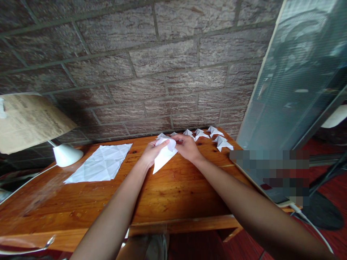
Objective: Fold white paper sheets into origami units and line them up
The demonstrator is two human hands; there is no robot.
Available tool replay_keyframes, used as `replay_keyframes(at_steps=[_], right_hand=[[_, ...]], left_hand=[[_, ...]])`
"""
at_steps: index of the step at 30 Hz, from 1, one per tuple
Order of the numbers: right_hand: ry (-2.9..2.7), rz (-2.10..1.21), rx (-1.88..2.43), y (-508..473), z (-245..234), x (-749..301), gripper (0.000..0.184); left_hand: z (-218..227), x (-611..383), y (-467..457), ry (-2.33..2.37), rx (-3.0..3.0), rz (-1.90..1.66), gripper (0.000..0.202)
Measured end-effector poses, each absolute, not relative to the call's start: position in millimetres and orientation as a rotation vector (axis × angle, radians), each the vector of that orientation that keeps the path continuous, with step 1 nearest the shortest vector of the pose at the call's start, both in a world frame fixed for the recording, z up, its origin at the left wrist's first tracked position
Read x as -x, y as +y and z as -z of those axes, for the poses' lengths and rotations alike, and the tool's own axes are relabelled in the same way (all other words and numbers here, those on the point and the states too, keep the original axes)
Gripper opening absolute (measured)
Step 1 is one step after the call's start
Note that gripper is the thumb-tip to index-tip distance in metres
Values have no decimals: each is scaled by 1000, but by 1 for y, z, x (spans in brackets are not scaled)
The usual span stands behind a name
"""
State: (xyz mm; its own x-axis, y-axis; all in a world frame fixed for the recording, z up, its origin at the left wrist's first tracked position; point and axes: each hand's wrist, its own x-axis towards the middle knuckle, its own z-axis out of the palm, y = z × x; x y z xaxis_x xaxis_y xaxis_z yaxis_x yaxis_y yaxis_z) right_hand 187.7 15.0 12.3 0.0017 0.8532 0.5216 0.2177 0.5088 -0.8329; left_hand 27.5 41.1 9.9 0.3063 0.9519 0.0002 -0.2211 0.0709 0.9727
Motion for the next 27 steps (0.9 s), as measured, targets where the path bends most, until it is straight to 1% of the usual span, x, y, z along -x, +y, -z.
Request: replay_keyframes(at_steps=[4,10,13,16,21,27], right_hand=[[-1520,-712,993,15,-14,-186,15],[-1382,-934,985,15,-19,-183,25],[-1343,-989,953,13,-23,-184,31],[-1407,-1051,895,10,-24,-185,28],[-1394,-1041,895,12,-20,-189,30],[-1395,-984,947,15,-18,-191,32]], left_hand=[[-10,-28,43,867,-1163,-1102,43],[-12,-27,45,894,-1171,-1215,51],[-14,-26,46,905,-1161,-1252,49],[-15,-25,45,921,-1156,-1270,46],[-16,-25,42,943,-1201,-1208,43],[-16,-23,42,890,-1238,-1138,44]])
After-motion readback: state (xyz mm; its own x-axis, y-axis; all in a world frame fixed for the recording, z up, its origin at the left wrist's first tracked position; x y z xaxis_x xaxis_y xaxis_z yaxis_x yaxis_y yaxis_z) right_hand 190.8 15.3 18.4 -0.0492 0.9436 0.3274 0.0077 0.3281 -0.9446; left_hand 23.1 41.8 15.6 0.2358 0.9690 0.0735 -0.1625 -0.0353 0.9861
